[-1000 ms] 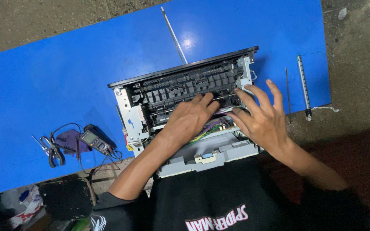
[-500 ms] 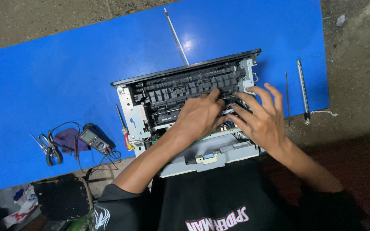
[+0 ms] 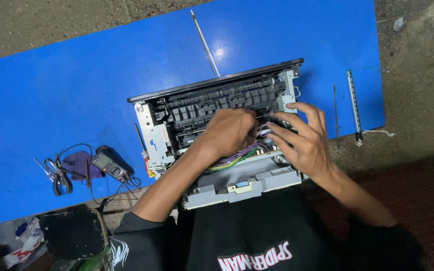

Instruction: The person uses a screwdriver to tighten screws on a small electronic component, then places it into a larger device chassis. They connect wires and adjust internal parts within the chassis.

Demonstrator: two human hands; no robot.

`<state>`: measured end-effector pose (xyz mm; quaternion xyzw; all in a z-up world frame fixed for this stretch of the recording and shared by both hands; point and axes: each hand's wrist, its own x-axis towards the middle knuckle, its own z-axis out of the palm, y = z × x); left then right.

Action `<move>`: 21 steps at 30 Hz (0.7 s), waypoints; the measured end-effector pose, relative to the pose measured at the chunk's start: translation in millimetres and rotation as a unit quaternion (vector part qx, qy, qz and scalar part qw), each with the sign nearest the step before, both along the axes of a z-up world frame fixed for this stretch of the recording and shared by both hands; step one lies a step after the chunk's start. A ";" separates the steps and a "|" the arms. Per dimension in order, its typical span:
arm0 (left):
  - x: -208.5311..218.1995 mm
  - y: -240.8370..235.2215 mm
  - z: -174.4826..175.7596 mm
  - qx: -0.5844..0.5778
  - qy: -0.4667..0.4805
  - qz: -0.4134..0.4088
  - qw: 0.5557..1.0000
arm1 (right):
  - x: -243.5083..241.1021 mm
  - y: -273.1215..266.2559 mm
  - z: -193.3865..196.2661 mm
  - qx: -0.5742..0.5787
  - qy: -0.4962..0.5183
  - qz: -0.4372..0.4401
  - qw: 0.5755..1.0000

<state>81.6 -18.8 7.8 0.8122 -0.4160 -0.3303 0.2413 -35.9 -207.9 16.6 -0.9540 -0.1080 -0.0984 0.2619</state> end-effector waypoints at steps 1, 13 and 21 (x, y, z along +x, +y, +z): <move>0.8 -1.3 -0.3 -0.004 0.003 0.013 1.000 | 0.4 -0.6 0.1 0.006 0.001 0.000 1.000; -2.3 -0.4 2.7 -0.027 0.014 0.067 0.997 | 7.8 -0.8 -9.9 -0.016 -0.013 0.052 0.998; 12.4 7.5 12.7 -0.026 0.096 0.022 0.995 | 8.0 -4.5 12.6 -0.067 0.076 0.090 0.991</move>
